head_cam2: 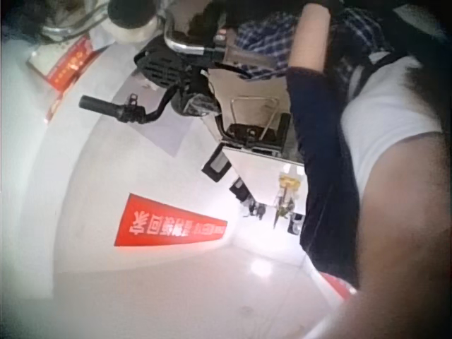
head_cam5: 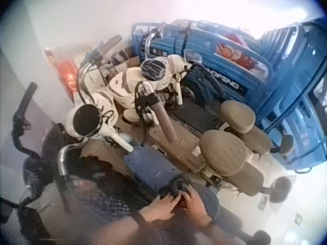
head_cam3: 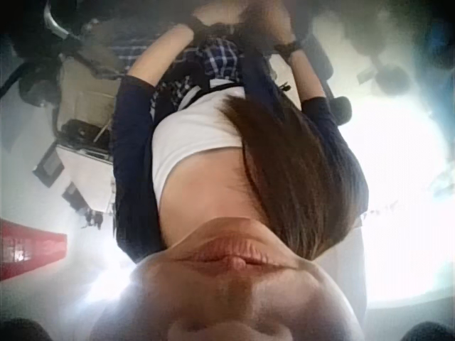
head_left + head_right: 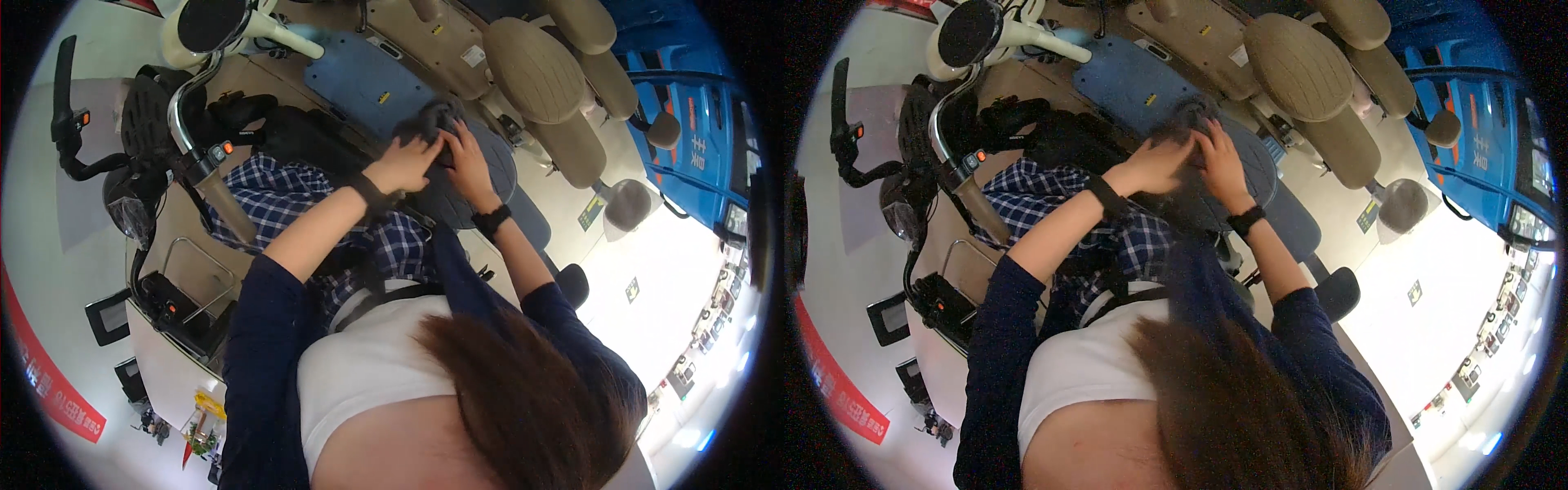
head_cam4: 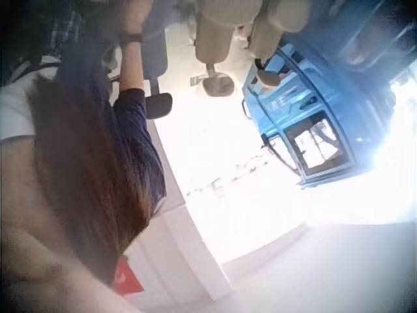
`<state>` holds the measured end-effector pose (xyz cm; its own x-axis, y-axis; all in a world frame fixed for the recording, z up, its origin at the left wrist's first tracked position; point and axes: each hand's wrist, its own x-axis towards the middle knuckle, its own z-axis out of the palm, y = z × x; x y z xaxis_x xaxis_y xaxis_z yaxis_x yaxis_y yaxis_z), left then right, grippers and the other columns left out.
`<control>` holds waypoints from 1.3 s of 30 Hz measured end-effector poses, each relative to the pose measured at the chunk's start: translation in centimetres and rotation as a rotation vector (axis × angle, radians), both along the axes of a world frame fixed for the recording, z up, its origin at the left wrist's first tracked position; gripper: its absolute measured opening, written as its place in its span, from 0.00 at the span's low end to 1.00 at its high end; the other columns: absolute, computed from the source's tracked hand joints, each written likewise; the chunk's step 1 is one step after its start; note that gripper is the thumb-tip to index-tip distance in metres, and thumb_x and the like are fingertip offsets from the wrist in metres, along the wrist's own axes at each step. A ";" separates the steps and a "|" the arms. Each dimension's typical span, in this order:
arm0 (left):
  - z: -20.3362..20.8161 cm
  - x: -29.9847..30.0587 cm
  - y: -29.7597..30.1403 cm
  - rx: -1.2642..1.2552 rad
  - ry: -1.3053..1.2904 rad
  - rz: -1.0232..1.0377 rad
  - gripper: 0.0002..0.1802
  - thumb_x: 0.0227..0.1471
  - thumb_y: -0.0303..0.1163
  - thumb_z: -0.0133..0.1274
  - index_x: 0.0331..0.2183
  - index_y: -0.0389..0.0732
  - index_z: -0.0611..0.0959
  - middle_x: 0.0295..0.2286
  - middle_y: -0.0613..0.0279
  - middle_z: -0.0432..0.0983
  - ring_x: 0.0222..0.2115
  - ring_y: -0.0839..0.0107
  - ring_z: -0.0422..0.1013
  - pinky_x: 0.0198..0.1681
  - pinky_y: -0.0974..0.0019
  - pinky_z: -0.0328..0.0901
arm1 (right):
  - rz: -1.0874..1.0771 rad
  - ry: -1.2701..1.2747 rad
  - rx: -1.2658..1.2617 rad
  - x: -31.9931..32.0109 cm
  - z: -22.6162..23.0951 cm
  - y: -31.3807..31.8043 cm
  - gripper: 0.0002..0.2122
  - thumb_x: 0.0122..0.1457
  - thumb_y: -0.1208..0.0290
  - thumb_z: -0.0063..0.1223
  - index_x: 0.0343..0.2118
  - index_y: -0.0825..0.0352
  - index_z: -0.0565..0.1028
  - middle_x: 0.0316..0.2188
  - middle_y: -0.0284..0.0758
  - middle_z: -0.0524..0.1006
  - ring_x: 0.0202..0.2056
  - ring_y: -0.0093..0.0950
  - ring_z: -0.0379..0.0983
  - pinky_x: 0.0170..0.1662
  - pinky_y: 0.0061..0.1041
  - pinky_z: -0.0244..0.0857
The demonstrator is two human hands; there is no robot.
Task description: Clean the top edge of a wall or partition using a cloth.
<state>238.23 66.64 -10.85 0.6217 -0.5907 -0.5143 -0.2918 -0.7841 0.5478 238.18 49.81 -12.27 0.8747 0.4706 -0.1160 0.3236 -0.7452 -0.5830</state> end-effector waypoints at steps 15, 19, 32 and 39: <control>0.3 -1.5 0.3 0.117 0.000 0.192 0.38 0.45 0.35 0.44 0.54 0.38 0.46 0.47 0.44 0.57 0.47 0.53 0.57 0.45 0.43 0.52 | -0.055 -0.200 -0.040 -1.7 -1.8 2.5 0.23 0.43 0.79 0.46 0.46 0.61 0.64 0.51 0.44 0.57 0.54 0.42 0.48 0.56 0.40 0.41; -0.1 1.0 3.8 0.223 0.210 0.288 0.40 0.47 0.33 0.43 0.53 0.31 0.40 0.51 0.40 0.48 0.53 0.50 0.47 0.52 0.51 0.48 | 0.216 -0.314 -0.159 2.3 -4.0 6.6 0.24 0.39 0.75 0.50 0.45 0.60 0.64 0.48 0.40 0.62 0.53 0.38 0.51 0.54 0.37 0.46; 0.1 -2.0 -8.3 -0.100 -0.105 -0.245 0.30 0.43 0.30 0.42 0.50 0.34 0.59 0.50 0.49 0.55 0.53 0.58 0.49 0.53 0.49 0.45 | -0.450 0.013 -0.157 -8.1 0.5 -6.2 0.31 0.37 0.84 0.45 0.50 0.65 0.57 0.53 0.45 0.51 0.56 0.44 0.44 0.55 0.37 0.44; -1.7 -0.9 -1.5 0.047 -0.255 0.183 0.33 0.42 0.38 0.47 0.49 0.33 0.59 0.47 0.47 0.58 0.50 0.56 0.54 0.52 0.49 0.47 | -0.246 -0.163 0.010 -1.7 -2.6 1.9 0.32 0.38 0.74 0.52 0.51 0.64 0.57 0.52 0.47 0.52 0.54 0.46 0.45 0.55 0.42 0.41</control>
<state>237.37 65.18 -12.56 0.8280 -0.4360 -0.3525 -0.2665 -0.8592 0.4368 236.49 51.75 -14.89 0.9694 0.2423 0.0385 0.2235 -0.8076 -0.5458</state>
